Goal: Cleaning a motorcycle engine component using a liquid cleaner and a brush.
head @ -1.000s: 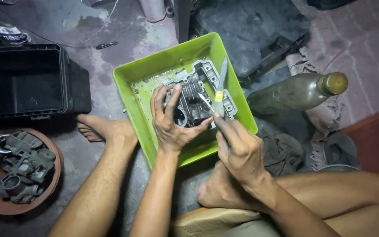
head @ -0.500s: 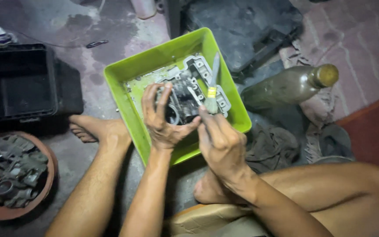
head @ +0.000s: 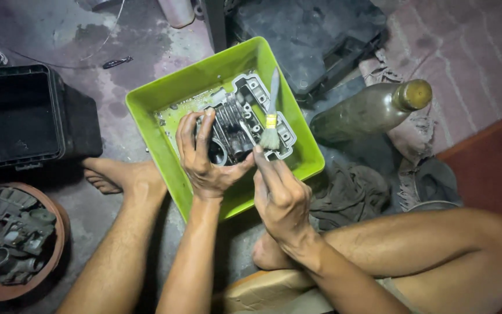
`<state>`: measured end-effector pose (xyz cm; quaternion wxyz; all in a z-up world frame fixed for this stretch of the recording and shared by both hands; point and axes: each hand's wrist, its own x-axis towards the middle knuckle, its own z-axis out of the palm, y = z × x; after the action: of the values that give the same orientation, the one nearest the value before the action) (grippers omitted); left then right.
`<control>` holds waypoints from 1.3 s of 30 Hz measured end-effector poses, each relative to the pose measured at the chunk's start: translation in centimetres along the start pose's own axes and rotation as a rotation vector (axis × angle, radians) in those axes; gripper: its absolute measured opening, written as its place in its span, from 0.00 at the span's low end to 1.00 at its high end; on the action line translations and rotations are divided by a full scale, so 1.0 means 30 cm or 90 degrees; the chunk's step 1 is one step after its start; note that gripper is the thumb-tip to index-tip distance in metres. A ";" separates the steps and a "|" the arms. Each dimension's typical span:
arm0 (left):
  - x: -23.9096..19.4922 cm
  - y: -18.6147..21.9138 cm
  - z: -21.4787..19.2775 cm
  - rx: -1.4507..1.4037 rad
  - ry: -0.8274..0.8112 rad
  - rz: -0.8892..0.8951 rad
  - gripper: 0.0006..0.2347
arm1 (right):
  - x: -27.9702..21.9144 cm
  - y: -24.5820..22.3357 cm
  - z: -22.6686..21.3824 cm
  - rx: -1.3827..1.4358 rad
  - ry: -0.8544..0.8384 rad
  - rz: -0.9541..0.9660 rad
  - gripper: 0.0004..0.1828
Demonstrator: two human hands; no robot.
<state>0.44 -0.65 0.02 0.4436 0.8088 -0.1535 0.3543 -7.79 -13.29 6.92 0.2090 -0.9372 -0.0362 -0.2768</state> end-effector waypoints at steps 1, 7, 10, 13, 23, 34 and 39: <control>0.001 0.001 -0.003 -0.002 -0.002 0.000 0.38 | -0.010 0.007 0.016 0.015 0.023 0.005 0.12; -0.009 -0.003 -0.012 0.009 -0.024 0.000 0.37 | 0.040 -0.013 0.021 0.010 0.032 -0.002 0.12; -0.005 -0.001 -0.010 0.000 -0.025 0.003 0.38 | 0.050 -0.019 -0.018 -0.001 0.017 -0.005 0.11; 0.006 0.003 -0.009 -0.005 -0.013 0.003 0.38 | 0.034 -0.011 -0.018 -0.009 -0.005 -0.010 0.12; 0.000 0.012 -0.005 0.009 -0.002 -0.011 0.37 | 0.026 -0.018 -0.047 -0.015 -0.069 0.017 0.17; 0.012 0.003 0.006 0.017 0.001 -0.016 0.38 | 0.063 0.003 -0.012 0.000 -0.030 -0.015 0.15; -0.004 -0.004 -0.006 0.027 -0.017 -0.005 0.38 | 0.089 -0.022 -0.027 0.062 -0.044 0.003 0.13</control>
<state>0.35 -0.44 -0.08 0.4257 0.8231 -0.1492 0.3449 -6.06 -13.15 9.22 0.2534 -0.9351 -0.0546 -0.2414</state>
